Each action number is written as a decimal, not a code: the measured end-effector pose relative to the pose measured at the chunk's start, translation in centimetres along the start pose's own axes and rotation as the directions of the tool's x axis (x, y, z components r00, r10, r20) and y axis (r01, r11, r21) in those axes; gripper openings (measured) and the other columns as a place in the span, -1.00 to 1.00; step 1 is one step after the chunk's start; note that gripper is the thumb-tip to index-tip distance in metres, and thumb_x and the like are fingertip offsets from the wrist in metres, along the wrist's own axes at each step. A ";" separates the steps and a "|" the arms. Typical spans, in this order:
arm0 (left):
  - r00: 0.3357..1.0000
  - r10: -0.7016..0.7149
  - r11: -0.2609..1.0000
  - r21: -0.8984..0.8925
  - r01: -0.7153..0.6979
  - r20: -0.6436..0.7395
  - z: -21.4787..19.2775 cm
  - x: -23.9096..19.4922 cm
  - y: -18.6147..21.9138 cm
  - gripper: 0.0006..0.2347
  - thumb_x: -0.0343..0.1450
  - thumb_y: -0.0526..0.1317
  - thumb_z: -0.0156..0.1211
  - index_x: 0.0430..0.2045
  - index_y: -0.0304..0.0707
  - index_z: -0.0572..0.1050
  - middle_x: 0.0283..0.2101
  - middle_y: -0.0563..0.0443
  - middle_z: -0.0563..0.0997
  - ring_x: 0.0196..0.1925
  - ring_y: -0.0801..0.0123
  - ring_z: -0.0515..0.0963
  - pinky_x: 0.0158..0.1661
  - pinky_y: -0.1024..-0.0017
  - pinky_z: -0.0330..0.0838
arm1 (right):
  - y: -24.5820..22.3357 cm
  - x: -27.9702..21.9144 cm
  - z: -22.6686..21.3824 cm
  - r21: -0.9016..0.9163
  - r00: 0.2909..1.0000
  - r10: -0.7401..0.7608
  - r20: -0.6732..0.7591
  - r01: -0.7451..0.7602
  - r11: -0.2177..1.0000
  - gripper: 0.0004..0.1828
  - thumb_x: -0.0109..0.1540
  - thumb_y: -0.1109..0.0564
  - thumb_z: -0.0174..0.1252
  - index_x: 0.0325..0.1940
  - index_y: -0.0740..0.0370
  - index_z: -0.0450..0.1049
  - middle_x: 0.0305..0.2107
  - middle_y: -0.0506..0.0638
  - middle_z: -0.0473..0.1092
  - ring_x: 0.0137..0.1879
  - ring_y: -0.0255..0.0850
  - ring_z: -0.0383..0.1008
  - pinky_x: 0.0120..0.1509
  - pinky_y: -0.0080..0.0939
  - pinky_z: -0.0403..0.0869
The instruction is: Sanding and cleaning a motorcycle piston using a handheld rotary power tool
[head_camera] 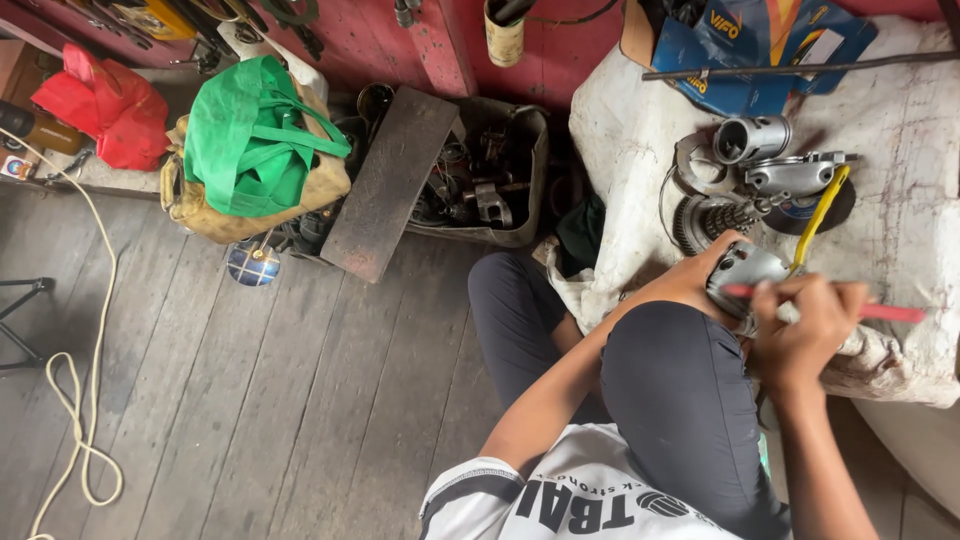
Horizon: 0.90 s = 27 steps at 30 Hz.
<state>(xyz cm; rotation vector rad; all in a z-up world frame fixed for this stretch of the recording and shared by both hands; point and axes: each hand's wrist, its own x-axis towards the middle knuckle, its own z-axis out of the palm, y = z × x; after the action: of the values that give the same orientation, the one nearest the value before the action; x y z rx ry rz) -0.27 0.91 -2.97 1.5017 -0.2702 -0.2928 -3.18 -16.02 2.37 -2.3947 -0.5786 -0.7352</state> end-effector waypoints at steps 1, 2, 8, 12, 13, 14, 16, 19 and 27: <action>1.000 -0.017 1.000 -0.007 0.017 0.001 0.0 -0.3 0.0 -0.08 -0.06 -0.58 0.52 0.20 0.10 0.20 -0.05 -0.02 0.59 -0.01 0.17 0.56 -0.02 0.26 0.40 | 0.9 0.5 -0.1 -0.028 0.999 0.026 -0.030 -0.027 0.999 -0.76 0.35 0.43 0.29 -0.32 0.39 0.37 -0.45 0.09 0.26 -0.08 0.01 0.14 0.40 0.12 0.14; 0.999 -0.033 0.999 -0.013 0.033 0.002 0.1 -0.7 0.0 -0.08 -0.06 -0.57 0.51 0.20 0.10 0.20 -0.04 -0.04 0.59 -0.01 0.14 0.56 -0.01 0.26 0.40 | 1.7 0.9 -0.3 -0.054 0.997 0.051 -0.061 -0.055 0.997 -0.77 0.43 0.48 0.25 -0.27 0.44 0.38 -0.51 0.06 0.13 -0.12 -0.04 0.08 0.18 -0.07 0.19; 0.997 -0.079 0.996 -0.046 0.079 0.011 -0.2 -0.7 2.4 -0.09 -0.06 -0.49 0.47 0.22 0.12 0.21 0.02 -0.13 0.61 0.04 0.01 0.58 0.05 0.22 0.36 | -2.1 0.3 -0.7 0.056 0.997 0.070 -0.011 -0.070 0.996 -0.75 0.33 0.48 0.19 -0.36 0.39 0.30 -0.42 0.14 0.30 -0.08 0.03 0.15 0.21 -0.01 0.22; 0.993 -0.116 0.992 -0.043 0.115 -0.021 0.2 -0.8 3.2 -0.19 -0.06 -0.43 0.44 0.14 0.03 0.27 -0.06 -0.07 0.65 0.02 -0.04 0.63 0.01 0.17 0.39 | 0.9 0.4 -0.1 -0.043 0.999 -0.008 -0.046 0.006 0.999 -0.67 0.31 0.41 0.30 -0.39 0.29 0.28 -0.46 0.07 0.20 -0.12 -0.02 0.11 0.19 -0.02 0.19; 0.998 -0.058 0.997 0.040 0.059 -0.030 0.3 -0.1 1.5 -0.13 -0.06 -0.41 0.50 0.18 0.08 0.22 -0.04 -0.06 0.64 -0.04 0.01 0.64 -0.04 0.21 0.43 | 1.4 1.0 -0.4 -0.047 0.997 0.015 -0.082 -0.019 0.999 -0.75 0.33 0.43 0.22 -0.35 0.37 0.30 -0.45 0.11 0.18 -0.13 -0.02 0.08 0.21 -0.02 0.20; 0.999 0.001 0.992 0.124 0.003 -0.033 0.4 0.4 -0.1 -0.07 -0.07 -0.38 0.56 0.22 0.13 0.16 -0.03 -0.05 0.64 -0.09 0.07 0.66 -0.09 0.25 0.48 | 1.8 1.7 -0.6 -0.051 0.992 0.037 -0.118 -0.043 0.998 -0.83 0.36 0.44 0.13 -0.31 0.46 0.33 -0.44 0.16 0.17 -0.14 -0.02 0.04 0.23 -0.02 0.21; 0.999 -0.010 0.995 0.102 0.013 -0.035 0.1 -0.4 1.6 -0.10 -0.05 -0.37 0.54 0.22 0.11 0.17 -0.02 -0.08 0.63 -0.07 0.04 0.65 -0.07 0.23 0.45 | 2.3 1.0 0.2 -0.057 0.992 0.044 -0.119 -0.051 0.997 -0.74 0.38 0.50 0.19 -0.32 0.42 0.30 -0.44 0.13 0.15 -0.14 -0.03 0.06 0.21 -0.03 0.22; 1.000 -0.016 0.999 0.032 0.017 -0.020 0.0 -0.7 1.9 -0.09 -0.06 -0.45 0.51 0.22 0.08 0.19 0.01 -0.07 0.63 0.00 0.05 0.62 0.03 0.21 0.41 | -0.1 0.3 -0.1 0.007 0.997 0.029 -0.066 -0.028 1.000 -0.71 0.35 0.50 0.21 -0.33 0.39 0.26 -0.41 0.15 0.22 -0.13 0.01 0.09 0.21 0.00 0.22; 1.000 0.010 0.994 0.112 -0.007 -0.027 0.5 0.5 -0.3 -0.09 -0.06 -0.32 0.56 0.21 0.12 0.16 -0.05 -0.08 0.63 -0.08 0.05 0.65 -0.09 0.22 0.46 | 2.2 2.1 -0.5 -0.057 0.991 0.027 -0.134 -0.035 0.998 -0.79 0.43 0.39 0.13 -0.25 0.47 0.26 -0.37 0.21 0.17 -0.08 0.04 0.03 0.19 0.04 0.21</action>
<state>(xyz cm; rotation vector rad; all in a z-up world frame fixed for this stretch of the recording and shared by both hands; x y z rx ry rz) 0.04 0.22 -3.26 1.6138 -0.2748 -0.2534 -0.60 -17.45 3.14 -2.3801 -0.4701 -0.9022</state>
